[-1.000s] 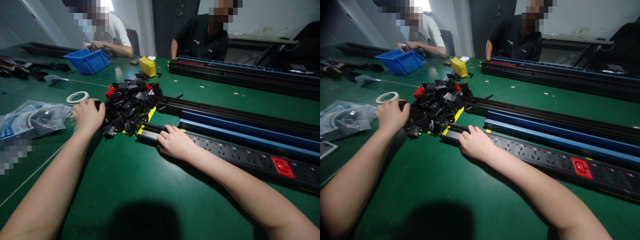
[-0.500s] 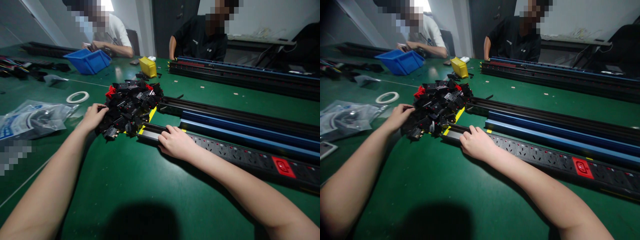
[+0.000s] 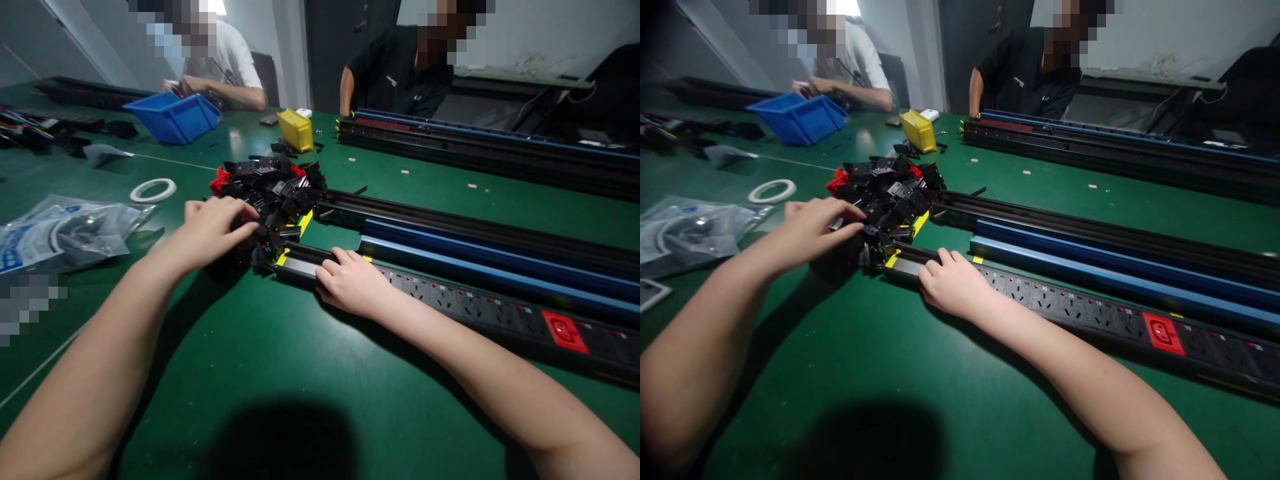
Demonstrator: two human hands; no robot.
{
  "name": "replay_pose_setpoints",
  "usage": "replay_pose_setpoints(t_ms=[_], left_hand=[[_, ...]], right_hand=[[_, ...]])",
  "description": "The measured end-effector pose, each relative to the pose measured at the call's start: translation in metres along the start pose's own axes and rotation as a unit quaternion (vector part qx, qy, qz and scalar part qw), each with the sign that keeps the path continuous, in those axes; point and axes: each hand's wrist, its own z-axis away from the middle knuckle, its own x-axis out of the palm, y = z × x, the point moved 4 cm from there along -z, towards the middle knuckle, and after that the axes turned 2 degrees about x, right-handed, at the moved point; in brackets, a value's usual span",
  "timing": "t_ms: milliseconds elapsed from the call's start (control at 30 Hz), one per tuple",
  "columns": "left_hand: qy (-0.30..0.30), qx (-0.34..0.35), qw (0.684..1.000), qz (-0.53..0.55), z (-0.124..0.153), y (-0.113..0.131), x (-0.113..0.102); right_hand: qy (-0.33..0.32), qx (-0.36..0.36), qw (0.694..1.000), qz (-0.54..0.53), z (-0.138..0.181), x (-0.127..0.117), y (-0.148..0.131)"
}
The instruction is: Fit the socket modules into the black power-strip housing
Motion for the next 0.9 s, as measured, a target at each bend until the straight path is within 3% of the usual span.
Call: replay_pose_setpoints(t_ms=[100, 167, 567, 733, 900], left_hand=[[-0.103, 0.114, 0.987, 0.055, 0.003, 0.022, 0.017], [-0.110, 0.141, 0.983, 0.052, 0.004, 0.029, 0.027], [-0.061, 0.111, 0.992, 0.024, 0.001, 0.036, 0.044], [-0.026, 0.068, 0.997, 0.011, 0.001, 0.041, 0.046], [-0.029, 0.074, 0.996, 0.045, 0.000, 0.041, 0.049]], right_hand=[[0.001, 0.000, 1.000, 0.000, 0.000, 0.000, 0.000], [0.005, 0.000, 1.000, 0.001, -0.001, 0.001, 0.000], [0.007, 0.000, 1.000, 0.001, -0.001, 0.000, -0.001], [0.003, -0.003, 1.000, -0.002, -0.001, 0.001, 0.000], [0.000, -0.002, 1.000, -0.004, -0.002, 0.001, 0.000]])
